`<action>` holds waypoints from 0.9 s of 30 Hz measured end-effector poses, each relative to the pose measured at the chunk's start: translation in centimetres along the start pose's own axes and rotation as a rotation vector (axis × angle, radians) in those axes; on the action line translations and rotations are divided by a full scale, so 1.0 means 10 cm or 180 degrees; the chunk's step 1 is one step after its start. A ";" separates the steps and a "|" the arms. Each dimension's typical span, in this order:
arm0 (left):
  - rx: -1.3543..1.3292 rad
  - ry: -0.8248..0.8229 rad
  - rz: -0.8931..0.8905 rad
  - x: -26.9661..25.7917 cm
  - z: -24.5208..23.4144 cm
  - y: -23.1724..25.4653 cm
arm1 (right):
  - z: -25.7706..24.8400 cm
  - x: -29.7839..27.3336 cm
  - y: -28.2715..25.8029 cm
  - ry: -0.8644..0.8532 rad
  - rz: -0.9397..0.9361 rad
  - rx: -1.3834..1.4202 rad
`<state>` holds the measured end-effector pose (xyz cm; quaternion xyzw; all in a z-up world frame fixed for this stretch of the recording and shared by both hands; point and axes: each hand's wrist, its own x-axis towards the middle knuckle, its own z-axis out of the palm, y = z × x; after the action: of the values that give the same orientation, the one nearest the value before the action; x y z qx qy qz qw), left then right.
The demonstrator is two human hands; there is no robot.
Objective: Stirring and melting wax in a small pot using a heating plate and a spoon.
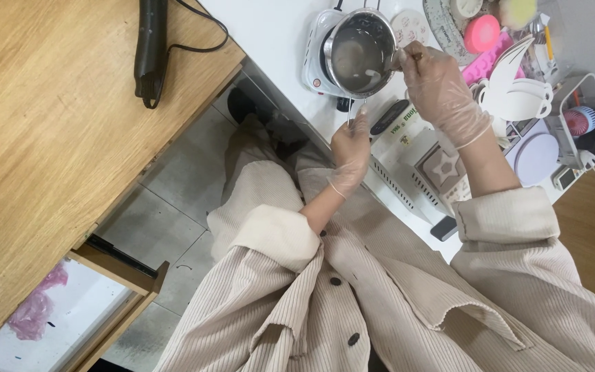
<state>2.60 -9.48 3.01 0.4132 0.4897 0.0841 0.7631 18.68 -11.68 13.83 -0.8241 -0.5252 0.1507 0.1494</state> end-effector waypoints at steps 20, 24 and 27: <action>-0.0398 -0.0068 -0.0283 -0.02 0.05 -0.13 | 0.08 -0.06 -0.46 0.0393 0.0857 0.0384; -0.0638 -0.0092 -0.0225 -0.03 0.05 -0.24 | 0.05 0.02 -0.60 0.0329 0.1431 0.0579; -0.0564 -0.0115 -0.0481 -0.08 0.03 -0.14 | 0.10 0.00 -0.65 0.0419 0.1490 0.0604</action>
<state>2.03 -10.91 2.61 0.3076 0.4963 0.0619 0.8095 12.90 -8.96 15.58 -0.9135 -0.2929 0.1758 0.2209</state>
